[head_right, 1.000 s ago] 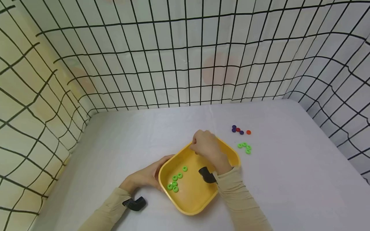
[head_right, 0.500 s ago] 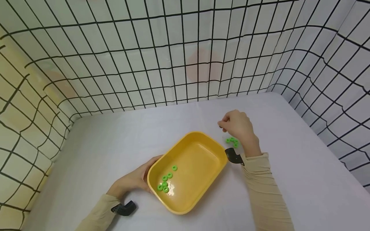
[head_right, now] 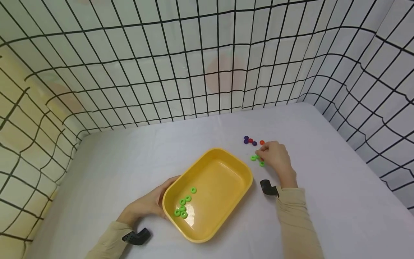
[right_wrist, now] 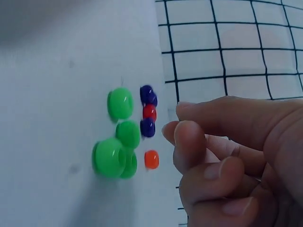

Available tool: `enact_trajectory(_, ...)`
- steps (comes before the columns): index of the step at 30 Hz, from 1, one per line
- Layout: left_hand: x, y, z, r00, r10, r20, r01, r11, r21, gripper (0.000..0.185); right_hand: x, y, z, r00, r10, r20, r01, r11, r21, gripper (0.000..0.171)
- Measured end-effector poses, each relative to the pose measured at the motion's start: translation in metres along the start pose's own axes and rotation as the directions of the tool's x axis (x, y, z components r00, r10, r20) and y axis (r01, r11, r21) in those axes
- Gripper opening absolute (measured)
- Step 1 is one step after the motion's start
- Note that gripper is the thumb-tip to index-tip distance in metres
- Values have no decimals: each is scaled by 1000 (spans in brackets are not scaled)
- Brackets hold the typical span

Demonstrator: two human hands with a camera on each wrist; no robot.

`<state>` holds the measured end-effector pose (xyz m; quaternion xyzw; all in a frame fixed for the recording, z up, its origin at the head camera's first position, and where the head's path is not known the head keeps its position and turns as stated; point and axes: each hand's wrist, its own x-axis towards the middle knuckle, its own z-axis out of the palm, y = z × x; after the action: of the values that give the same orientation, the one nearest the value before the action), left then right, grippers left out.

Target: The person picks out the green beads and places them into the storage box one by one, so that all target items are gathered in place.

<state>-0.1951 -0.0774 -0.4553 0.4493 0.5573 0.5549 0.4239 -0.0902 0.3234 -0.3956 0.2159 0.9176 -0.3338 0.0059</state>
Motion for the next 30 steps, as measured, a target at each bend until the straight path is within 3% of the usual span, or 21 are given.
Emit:
enact_trajectory(12, 4, 1, 2, 1000, -6, 20, 6, 1000, 9, 103, -2, 28, -1, 996, 88, 32, -85, 994, -75, 30)
enact_trajectory(21, -1, 27, 9, 999, -31, 29, 31, 999, -25, 103, -1, 27, 2, 984, 144, 105, -137, 988, -70, 34)
enact_trajectory(30, -2, 28, 7, 1000, -20, 11, 20, 1000, -21, 104, 8, 21, 6, 988, 124, 92, -119, 991, -66, 31)
